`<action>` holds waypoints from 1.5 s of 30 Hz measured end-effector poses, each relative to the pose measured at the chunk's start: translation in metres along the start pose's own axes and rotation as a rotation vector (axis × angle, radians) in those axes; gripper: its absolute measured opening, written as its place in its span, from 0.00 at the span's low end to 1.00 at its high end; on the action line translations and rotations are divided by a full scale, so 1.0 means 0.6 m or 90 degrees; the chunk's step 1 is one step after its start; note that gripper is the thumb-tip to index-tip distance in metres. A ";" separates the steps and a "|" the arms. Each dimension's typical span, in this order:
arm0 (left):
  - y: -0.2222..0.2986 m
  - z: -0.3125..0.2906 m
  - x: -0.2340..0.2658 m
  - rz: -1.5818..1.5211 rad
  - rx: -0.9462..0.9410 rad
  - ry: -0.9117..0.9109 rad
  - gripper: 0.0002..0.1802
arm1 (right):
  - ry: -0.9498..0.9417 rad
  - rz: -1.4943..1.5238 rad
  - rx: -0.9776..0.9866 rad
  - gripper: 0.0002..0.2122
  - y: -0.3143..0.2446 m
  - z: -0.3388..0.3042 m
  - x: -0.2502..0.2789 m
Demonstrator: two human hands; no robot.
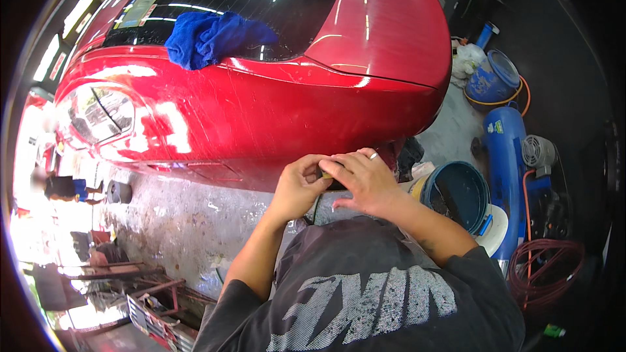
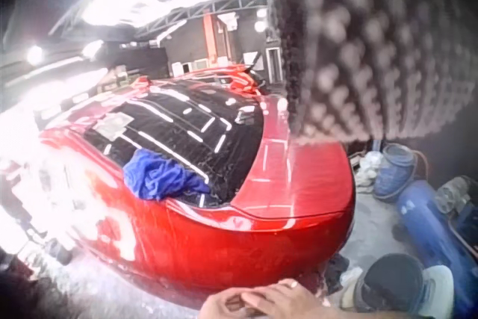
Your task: The person cleans the rear window and roof of a red car using a blue cloth and a small sanding block. They wipe the surfaces, dip the cloth in a bucket of water, and continue scrubbing the car's exterior.
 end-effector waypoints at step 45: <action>0.341 0.225 0.419 1.068 -0.459 0.487 0.14 | 0.163 -0.074 -0.144 0.34 0.133 0.200 0.103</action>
Point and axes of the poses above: each hand's wrist, its own z-axis towards the middle knuckle, its own x-axis out of the back of the hand, y = z × x, the point moved 1 cm from there along z, towards the middle knuckle, and after that the axes turned 9 degrees about -y, right-handed, at the moved point
